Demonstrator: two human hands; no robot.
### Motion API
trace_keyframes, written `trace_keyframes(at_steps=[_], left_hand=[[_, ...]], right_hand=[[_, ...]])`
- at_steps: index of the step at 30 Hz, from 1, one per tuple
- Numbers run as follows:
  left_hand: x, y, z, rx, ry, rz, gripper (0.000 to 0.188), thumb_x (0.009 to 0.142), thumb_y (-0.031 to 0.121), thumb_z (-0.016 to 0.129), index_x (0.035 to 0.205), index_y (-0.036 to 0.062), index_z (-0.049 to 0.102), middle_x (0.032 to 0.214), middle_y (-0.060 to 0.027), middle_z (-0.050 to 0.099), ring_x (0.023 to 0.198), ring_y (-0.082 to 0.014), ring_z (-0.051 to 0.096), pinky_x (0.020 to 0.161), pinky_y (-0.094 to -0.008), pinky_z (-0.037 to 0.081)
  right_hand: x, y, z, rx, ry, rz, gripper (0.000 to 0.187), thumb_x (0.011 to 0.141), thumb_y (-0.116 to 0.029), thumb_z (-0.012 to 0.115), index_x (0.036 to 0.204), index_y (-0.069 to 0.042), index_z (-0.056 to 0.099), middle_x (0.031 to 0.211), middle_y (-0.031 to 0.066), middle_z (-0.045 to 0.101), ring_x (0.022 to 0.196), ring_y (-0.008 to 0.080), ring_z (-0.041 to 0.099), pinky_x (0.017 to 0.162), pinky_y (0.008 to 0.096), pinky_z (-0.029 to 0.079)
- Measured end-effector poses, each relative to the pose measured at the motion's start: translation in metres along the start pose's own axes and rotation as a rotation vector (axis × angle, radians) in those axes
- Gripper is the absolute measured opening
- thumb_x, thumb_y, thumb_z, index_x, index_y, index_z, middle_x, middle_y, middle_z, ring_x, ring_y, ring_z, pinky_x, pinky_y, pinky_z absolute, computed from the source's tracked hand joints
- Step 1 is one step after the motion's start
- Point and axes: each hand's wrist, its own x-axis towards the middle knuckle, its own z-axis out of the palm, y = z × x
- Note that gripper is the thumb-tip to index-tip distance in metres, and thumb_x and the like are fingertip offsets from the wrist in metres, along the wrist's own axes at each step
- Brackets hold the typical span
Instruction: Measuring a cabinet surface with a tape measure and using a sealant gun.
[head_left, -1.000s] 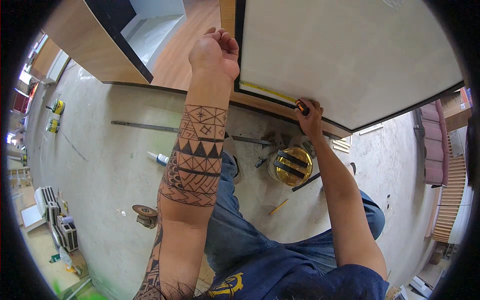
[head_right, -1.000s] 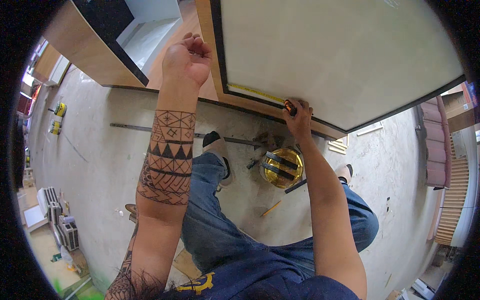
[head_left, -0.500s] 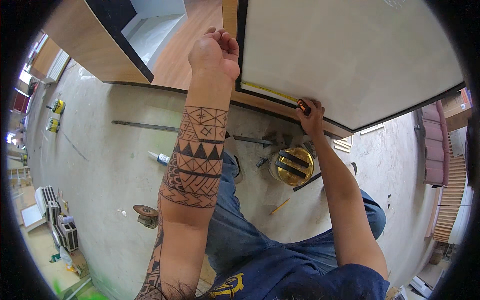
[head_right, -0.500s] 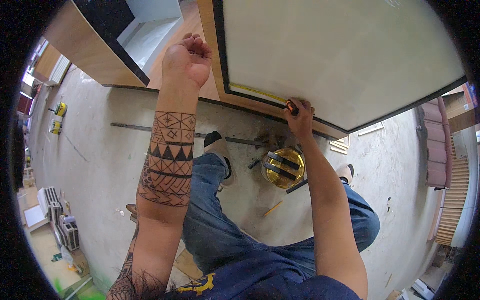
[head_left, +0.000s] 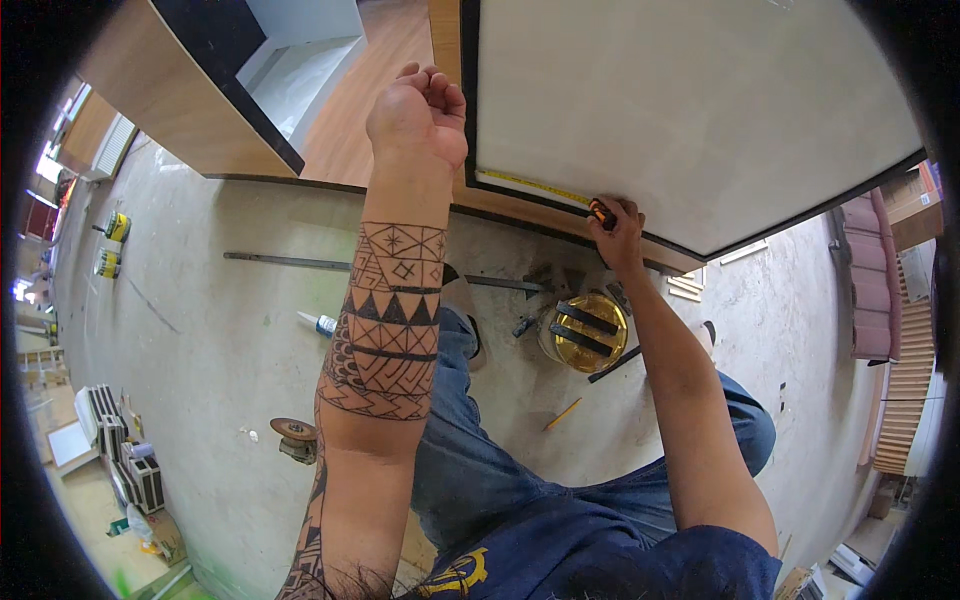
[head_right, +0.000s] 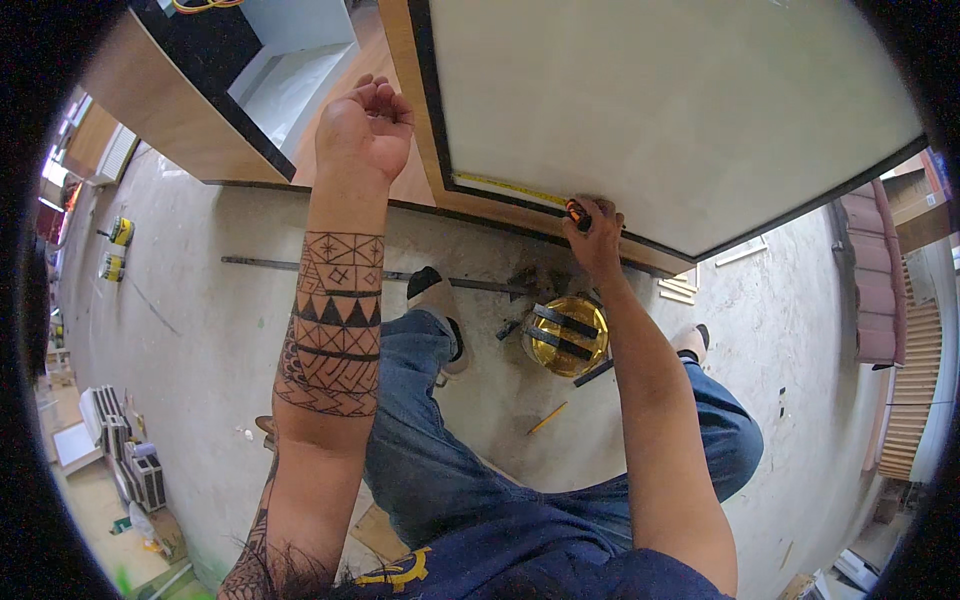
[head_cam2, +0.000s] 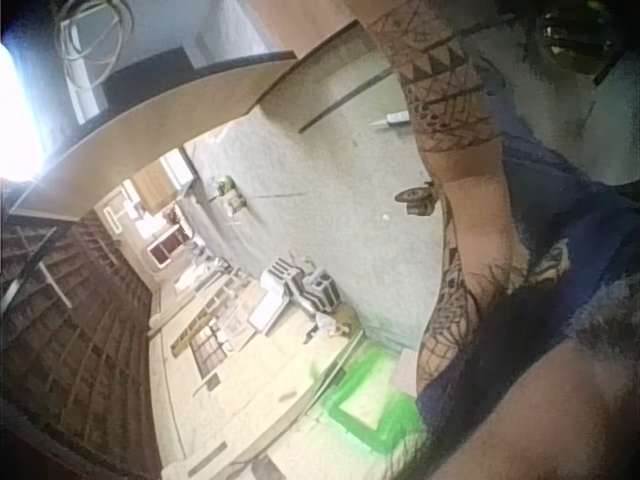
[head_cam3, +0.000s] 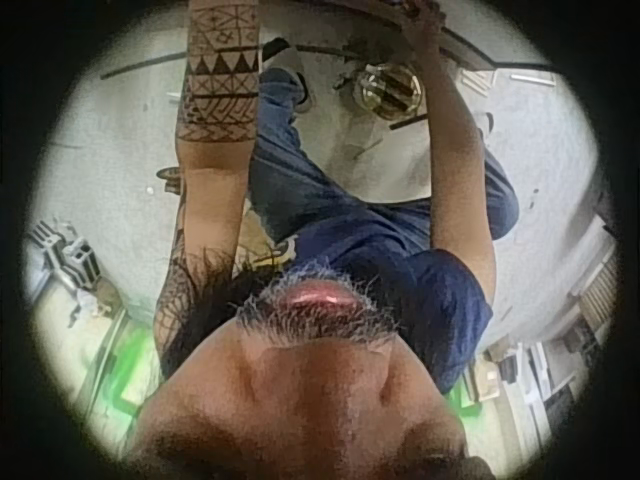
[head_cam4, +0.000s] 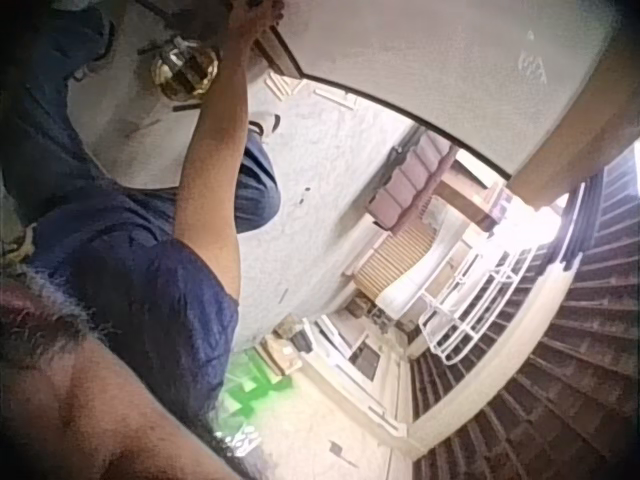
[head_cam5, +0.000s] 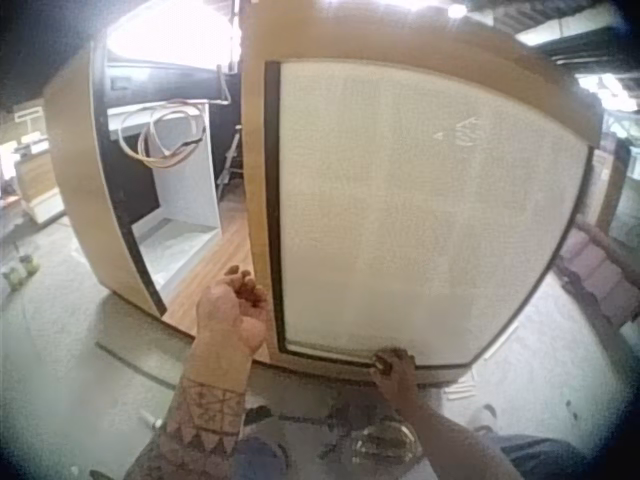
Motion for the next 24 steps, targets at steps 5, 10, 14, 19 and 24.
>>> trace_keyframes(at_steps=[5,10,14,19,24], left_hand=[[-0.0005,-0.0011,0.0006,0.004,0.0,-0.004,0.024,0.109,0.0,0.047,0.133,0.0017,0.052,0.107,-0.0098,0.062,0.089,-0.019,0.063,0.082,-0.0356,0.055],[-0.0001,-0.0028,0.0011,0.011,-0.013,-0.016,0.026,0.11,0.003,0.047,0.135,0.0047,0.052,0.104,-0.0066,0.064,0.082,-0.0151,0.063,0.075,-0.0333,0.056],[0.0016,-0.0052,0.0006,0.02,-0.011,-0.009,0.026,0.109,0.003,0.047,0.135,0.0048,0.053,0.104,-0.0063,0.064,0.082,-0.0155,0.063,0.075,-0.0335,0.055],[0.002,-0.007,0.0008,0.017,-0.029,-0.012,0.029,0.109,0.002,0.048,0.137,0.0045,0.052,0.104,-0.0061,0.063,0.084,-0.0155,0.063,0.075,-0.0337,0.055],[0.0003,-0.009,0.0028,0.021,-0.017,-0.008,0.03,0.109,0.003,0.049,0.139,0.0043,0.052,0.106,-0.006,0.063,0.084,-0.0153,0.063,0.076,-0.0338,0.056]], right_hand=[[0.0001,0.0007,0.0011,0.008,-0.03,0.016,0.05,0.086,-0.027,0.082,0.133,-0.013,0.075,0.124,0.016,0.074,0.123,0.0359,0.061,0.111,0.0521,0.039],[-0.0015,0.004,0.0027,-0.021,-0.06,0.098,0.051,0.086,-0.028,0.082,0.135,-0.013,0.075,0.126,0.0184,0.072,0.124,0.0391,0.059,0.113,0.0558,0.039],[-0.0017,0.0045,0.0038,0.009,-0.045,0.049,0.052,0.086,-0.028,0.083,0.135,-0.014,0.074,0.128,0.0195,0.069,0.125,0.0398,0.058,0.113,0.0559,0.039],[-0.0016,0.0037,0.0022,0.018,-0.058,0.085,0.051,0.085,-0.028,0.083,0.134,-0.015,0.075,0.126,0.0193,0.068,0.123,0.0395,0.059,0.113,0.0557,0.04],[-0.0009,0.0041,0.0025,0.024,-0.036,0.038,0.051,0.084,-0.028,0.084,0.133,-0.015,0.075,0.127,0.0189,0.068,0.122,0.0393,0.061,0.113,0.0562,0.04]])
